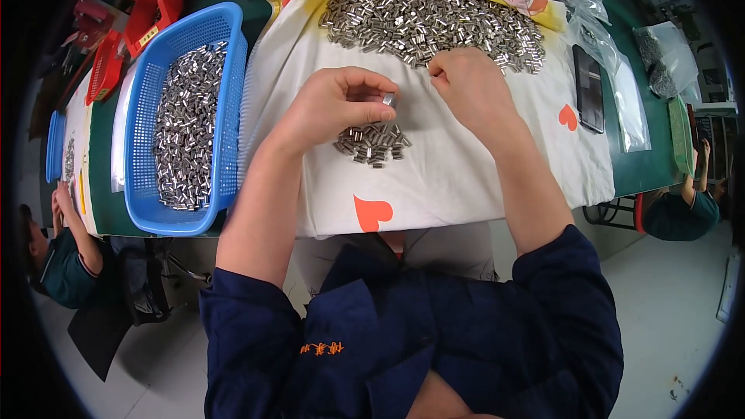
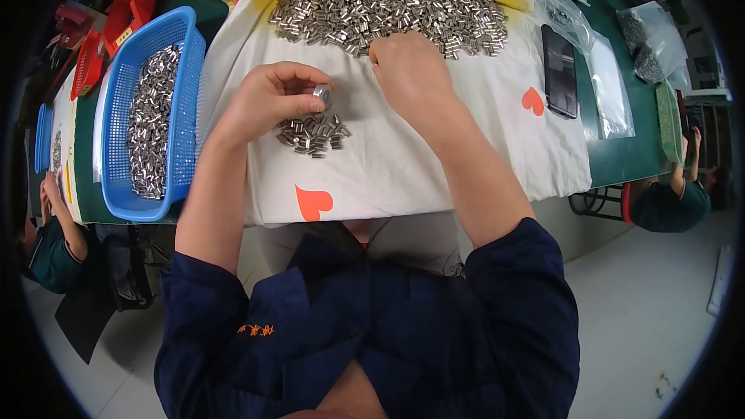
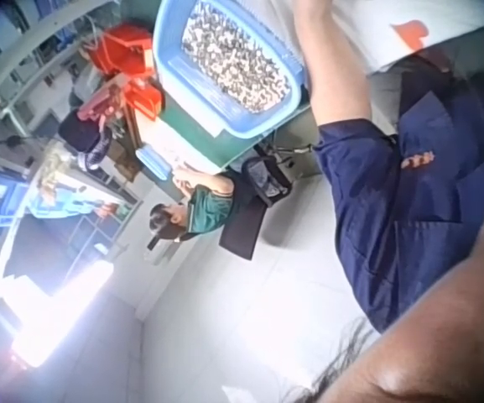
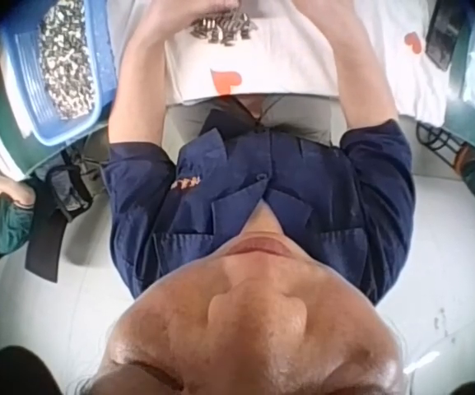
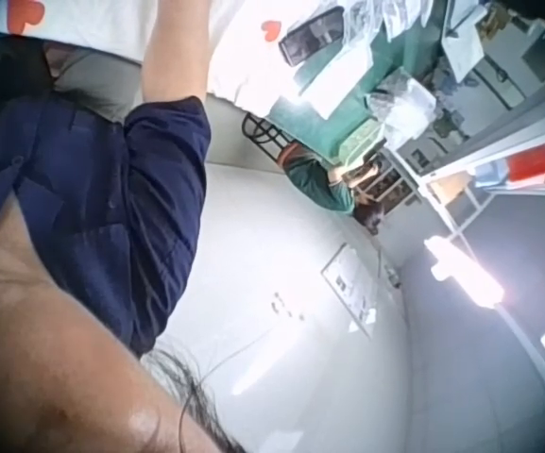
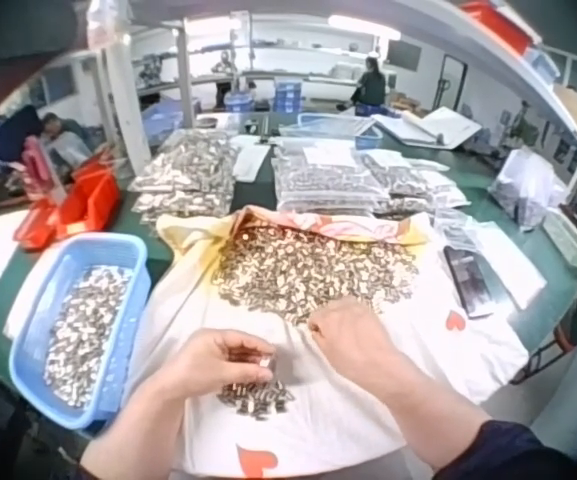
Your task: Sorting and inspecting small metal hardware components from a pile into groups on a workbench.
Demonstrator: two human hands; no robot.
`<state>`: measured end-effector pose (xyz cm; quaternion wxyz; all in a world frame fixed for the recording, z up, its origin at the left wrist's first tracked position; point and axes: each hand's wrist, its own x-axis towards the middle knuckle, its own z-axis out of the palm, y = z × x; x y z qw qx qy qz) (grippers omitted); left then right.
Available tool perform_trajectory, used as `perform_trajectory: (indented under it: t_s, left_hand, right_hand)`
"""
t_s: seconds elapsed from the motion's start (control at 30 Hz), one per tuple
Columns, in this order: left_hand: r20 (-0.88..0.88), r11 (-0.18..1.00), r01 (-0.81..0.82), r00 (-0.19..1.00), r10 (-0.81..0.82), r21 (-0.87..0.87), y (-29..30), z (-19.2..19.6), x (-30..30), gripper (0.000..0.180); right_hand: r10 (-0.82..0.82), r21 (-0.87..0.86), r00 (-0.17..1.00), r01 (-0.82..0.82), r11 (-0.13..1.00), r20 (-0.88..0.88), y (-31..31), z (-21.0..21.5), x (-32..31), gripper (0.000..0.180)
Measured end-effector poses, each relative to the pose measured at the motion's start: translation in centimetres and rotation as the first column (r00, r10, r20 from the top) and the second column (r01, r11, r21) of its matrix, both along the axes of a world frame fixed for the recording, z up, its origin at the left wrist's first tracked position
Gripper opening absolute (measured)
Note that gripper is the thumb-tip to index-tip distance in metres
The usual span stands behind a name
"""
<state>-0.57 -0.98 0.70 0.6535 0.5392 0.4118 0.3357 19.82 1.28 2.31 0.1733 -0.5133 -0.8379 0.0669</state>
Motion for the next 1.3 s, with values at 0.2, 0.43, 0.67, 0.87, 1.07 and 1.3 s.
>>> perform_trajectory:
  t_s: [0.2,0.43,0.67,0.87,1.07,1.3]
  left_hand:
    - [-0.053,1.000,-0.013,0.998,0.013,-0.001,0.3,0.2,-0.2,0.027]
    - [0.012,0.997,-0.047,0.999,0.048,-0.059,0.2,0.5,-0.1,0.028]
    - [0.144,0.992,-0.124,0.982,0.120,0.024,0.4,0.0,-0.2,0.028]
    - [0.124,0.989,-0.146,0.982,0.141,0.032,0.3,-0.2,0.3,0.027]
    - [0.088,0.981,-0.189,0.979,0.185,0.040,0.3,-0.2,0.3,0.026]
    - [0.046,0.995,-0.093,0.995,0.094,-0.018,0.0,0.3,0.1,0.026]
  right_hand:
    - [0.035,-0.007,0.999,-0.036,0.999,-0.034,0.2,-0.3,0.3,0.006]
    - [0.075,-0.041,0.979,-0.084,0.996,-0.190,-0.4,0.5,-0.8,0.007]
    - [0.009,-0.304,0.777,-0.257,0.918,-0.629,-1.5,1.2,-2.0,0.006]
    - [0.187,0.023,0.863,-0.200,0.980,-0.469,-1.8,0.2,-2.5,0.006]
    - [0.197,0.077,0.891,-0.181,0.980,-0.410,-1.4,-0.1,-2.3,0.008]
    - [-0.057,-0.426,0.801,-0.255,0.868,-0.597,-0.4,1.2,-1.1,0.014]
